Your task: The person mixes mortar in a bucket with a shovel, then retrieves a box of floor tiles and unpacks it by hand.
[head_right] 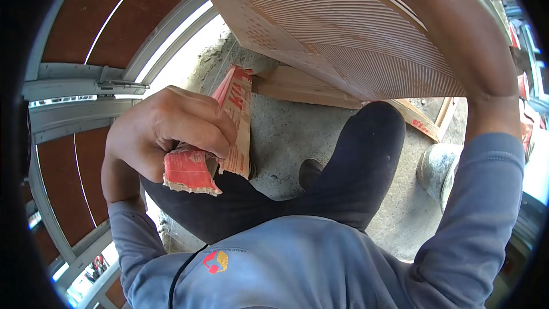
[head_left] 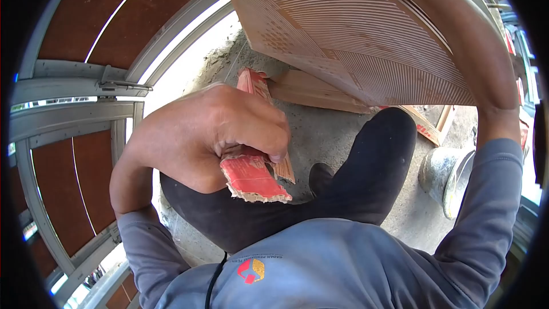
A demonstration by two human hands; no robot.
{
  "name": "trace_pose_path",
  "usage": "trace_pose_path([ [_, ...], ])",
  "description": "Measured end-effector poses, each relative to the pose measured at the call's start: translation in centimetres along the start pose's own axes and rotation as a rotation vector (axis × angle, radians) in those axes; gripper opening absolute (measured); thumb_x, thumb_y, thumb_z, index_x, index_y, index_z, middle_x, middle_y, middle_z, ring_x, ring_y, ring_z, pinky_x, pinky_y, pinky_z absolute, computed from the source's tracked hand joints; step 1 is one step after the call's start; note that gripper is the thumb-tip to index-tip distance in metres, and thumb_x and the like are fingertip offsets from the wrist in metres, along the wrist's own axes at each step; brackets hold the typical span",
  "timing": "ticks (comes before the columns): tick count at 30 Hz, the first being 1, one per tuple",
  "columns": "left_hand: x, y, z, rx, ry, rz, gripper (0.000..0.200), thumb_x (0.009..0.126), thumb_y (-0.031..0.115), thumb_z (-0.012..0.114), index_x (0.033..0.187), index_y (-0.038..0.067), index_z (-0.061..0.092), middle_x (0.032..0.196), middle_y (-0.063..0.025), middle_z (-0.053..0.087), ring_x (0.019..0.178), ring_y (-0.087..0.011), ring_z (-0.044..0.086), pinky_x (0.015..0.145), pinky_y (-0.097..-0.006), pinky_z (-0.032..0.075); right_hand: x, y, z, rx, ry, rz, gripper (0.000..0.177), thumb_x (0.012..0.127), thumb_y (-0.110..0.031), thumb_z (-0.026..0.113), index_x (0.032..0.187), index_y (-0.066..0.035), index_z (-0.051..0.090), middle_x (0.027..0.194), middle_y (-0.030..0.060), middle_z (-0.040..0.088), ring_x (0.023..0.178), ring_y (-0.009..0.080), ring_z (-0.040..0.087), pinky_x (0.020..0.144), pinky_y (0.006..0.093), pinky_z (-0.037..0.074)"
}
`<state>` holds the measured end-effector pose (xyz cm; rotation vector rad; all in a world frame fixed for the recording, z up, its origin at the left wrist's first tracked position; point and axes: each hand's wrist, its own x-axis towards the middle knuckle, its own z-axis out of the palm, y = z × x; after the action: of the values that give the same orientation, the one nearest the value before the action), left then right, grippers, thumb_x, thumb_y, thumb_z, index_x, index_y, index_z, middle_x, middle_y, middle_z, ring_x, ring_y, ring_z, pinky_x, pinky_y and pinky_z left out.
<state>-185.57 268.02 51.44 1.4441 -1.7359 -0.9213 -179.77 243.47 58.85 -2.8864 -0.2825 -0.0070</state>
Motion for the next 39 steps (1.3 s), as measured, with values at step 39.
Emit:
trace_pose_path([
  [39,14.1,-2.4,-0.9,0.894,0.285,0.016,0.042,0.088,0.02,0.075,0.125,0.005,0.063,0.096,-0.0102,0.065,0.088,-0.0274,0.069,0.073,-0.0389,0.059,9.8,4.5,4.6,-0.141,0.036,-0.027,0.05,0.074,-0.031,0.078,0.102,0.011,0.074,0.1,0.0294,0.072,0.094,0.0395,0.072,0.083,0.0496,0.057],
])
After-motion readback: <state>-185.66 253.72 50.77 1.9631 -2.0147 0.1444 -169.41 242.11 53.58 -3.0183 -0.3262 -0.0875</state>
